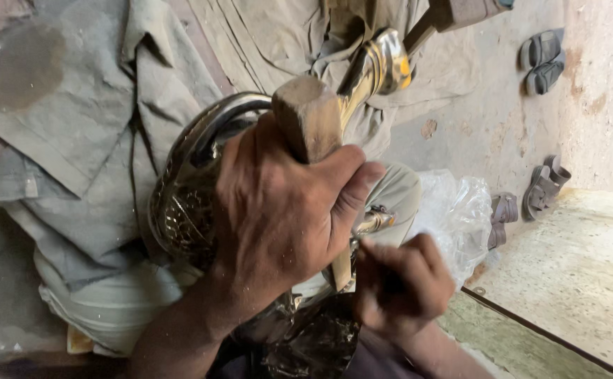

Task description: The person uses a chisel and wooden mallet to engrave decorative patterns into a metal elephant statue. They repeatedly tap the chisel along the surface to create fine details.

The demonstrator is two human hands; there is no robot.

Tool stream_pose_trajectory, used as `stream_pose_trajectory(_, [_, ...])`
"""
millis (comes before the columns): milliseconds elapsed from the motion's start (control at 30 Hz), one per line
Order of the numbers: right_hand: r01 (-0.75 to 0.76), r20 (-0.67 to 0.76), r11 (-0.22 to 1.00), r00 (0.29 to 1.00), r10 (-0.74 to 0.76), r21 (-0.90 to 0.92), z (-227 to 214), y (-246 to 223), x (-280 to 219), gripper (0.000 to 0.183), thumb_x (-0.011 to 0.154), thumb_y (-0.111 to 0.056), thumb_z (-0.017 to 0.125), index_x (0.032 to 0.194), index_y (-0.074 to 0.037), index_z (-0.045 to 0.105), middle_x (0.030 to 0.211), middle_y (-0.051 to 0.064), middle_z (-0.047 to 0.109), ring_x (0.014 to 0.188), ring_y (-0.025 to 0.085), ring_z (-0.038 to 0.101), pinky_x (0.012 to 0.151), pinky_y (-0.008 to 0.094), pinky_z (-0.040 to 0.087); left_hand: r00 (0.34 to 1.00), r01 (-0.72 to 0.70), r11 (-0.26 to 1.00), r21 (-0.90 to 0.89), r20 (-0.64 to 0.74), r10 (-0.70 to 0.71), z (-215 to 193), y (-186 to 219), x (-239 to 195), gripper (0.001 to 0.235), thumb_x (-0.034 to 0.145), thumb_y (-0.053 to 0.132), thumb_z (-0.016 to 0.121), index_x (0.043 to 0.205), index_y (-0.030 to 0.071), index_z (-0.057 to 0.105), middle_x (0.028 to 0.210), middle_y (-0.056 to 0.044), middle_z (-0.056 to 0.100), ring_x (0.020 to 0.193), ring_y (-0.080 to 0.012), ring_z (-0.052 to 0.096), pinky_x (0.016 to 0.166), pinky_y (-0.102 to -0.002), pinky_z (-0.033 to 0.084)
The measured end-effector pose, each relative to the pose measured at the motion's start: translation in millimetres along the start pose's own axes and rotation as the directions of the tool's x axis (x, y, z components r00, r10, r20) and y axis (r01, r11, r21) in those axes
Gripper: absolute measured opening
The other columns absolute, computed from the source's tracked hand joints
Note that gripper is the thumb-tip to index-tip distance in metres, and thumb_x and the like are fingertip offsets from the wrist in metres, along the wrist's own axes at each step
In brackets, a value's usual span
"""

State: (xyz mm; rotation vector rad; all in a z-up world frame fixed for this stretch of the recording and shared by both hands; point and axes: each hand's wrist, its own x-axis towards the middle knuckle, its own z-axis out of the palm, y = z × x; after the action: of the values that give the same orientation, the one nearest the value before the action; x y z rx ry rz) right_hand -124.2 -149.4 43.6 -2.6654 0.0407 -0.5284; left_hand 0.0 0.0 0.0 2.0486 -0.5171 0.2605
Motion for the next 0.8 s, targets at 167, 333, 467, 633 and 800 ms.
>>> stream_pose_trajectory(167, [0.084, 0.029, 0.996, 0.996, -0.083, -0.027, 0.6, -0.2, 7.5, 0.021, 0.079, 0.003, 0.078, 0.098, -0.001, 0.07, 0.073, 0.005, 0.05, 0.06, 0.013, 0.046, 0.051, 0.025, 0.034, 1.0, 0.01, 1.0, 0.016, -0.012, -0.01, 2.1, -2.2, -3.8, 0.06, 0.112, 0.056, 0.036, 0.094, 0.018, 0.078, 0.075, -0.005, 0.047, 0.074, -0.0219, 0.048, 0.074, -0.043, 0.044])
stream_pose_trajectory(333, [0.044, 0.017, 0.999, 0.999, -0.044, -0.029, -0.5, -9.6, 9.2, 0.024, 0.074, 0.004, 0.077, 0.097, 0.0, 0.072, 0.068, 0.004, 0.048, 0.056, 0.012, 0.043, 0.052, 0.027, 0.031, 0.999, -0.013, 1.0, -0.001, -0.03, 0.013, 0.4, -0.7, 1.6, 0.06, 0.112, 0.056, 0.036, 0.095, 0.017, 0.077, 0.078, -0.005, 0.048, 0.077, -0.0223, 0.049, 0.076, -0.043, 0.044])
stream_pose_trajectory(467, [0.145, 0.032, 0.988, 0.989, -0.143, -0.058, 0.4, 7.3, 15.1, 0.021, 0.079, 0.004, 0.077, 0.099, 0.0, 0.071, 0.07, 0.004, 0.049, 0.059, 0.013, 0.043, 0.051, 0.027, 0.03, 1.0, 0.01, 1.0, -0.02, -0.022, -0.011, 2.6, -3.4, -5.7, 0.059, 0.112, 0.056, 0.036, 0.096, 0.016, 0.077, 0.079, -0.006, 0.049, 0.077, -0.0232, 0.049, 0.076, -0.043, 0.044])
stream_pose_trajectory(633, [0.074, 0.025, 0.996, 0.997, -0.073, -0.054, -2.1, 0.9, 13.9, 0.018, 0.08, 0.003, 0.078, 0.096, 0.001, 0.07, 0.071, 0.005, 0.05, 0.059, 0.012, 0.044, 0.049, 0.026, 0.03, 1.0, -0.002, 1.0, -0.029, -0.028, 0.001, -1.5, -1.8, 2.6, 0.057, 0.111, 0.056, 0.036, 0.097, 0.017, 0.076, 0.082, -0.008, 0.05, 0.077, -0.0233, 0.049, 0.076, -0.043, 0.043])
stream_pose_trajectory(800, [0.116, 0.061, 0.99, 0.992, -0.111, -0.081, -8.8, 17.1, 6.3, 0.016, 0.084, 0.003, 0.077, 0.098, 0.001, 0.07, 0.072, 0.004, 0.049, 0.061, 0.012, 0.043, 0.05, 0.025, 0.03, 1.0, 0.003, 0.999, -0.054, 0.022, -0.002, 2.6, -3.9, -10.9, 0.056, 0.113, 0.054, 0.039, 0.099, 0.015, 0.077, 0.08, -0.007, 0.049, 0.076, -0.0231, 0.049, 0.078, -0.044, 0.045])
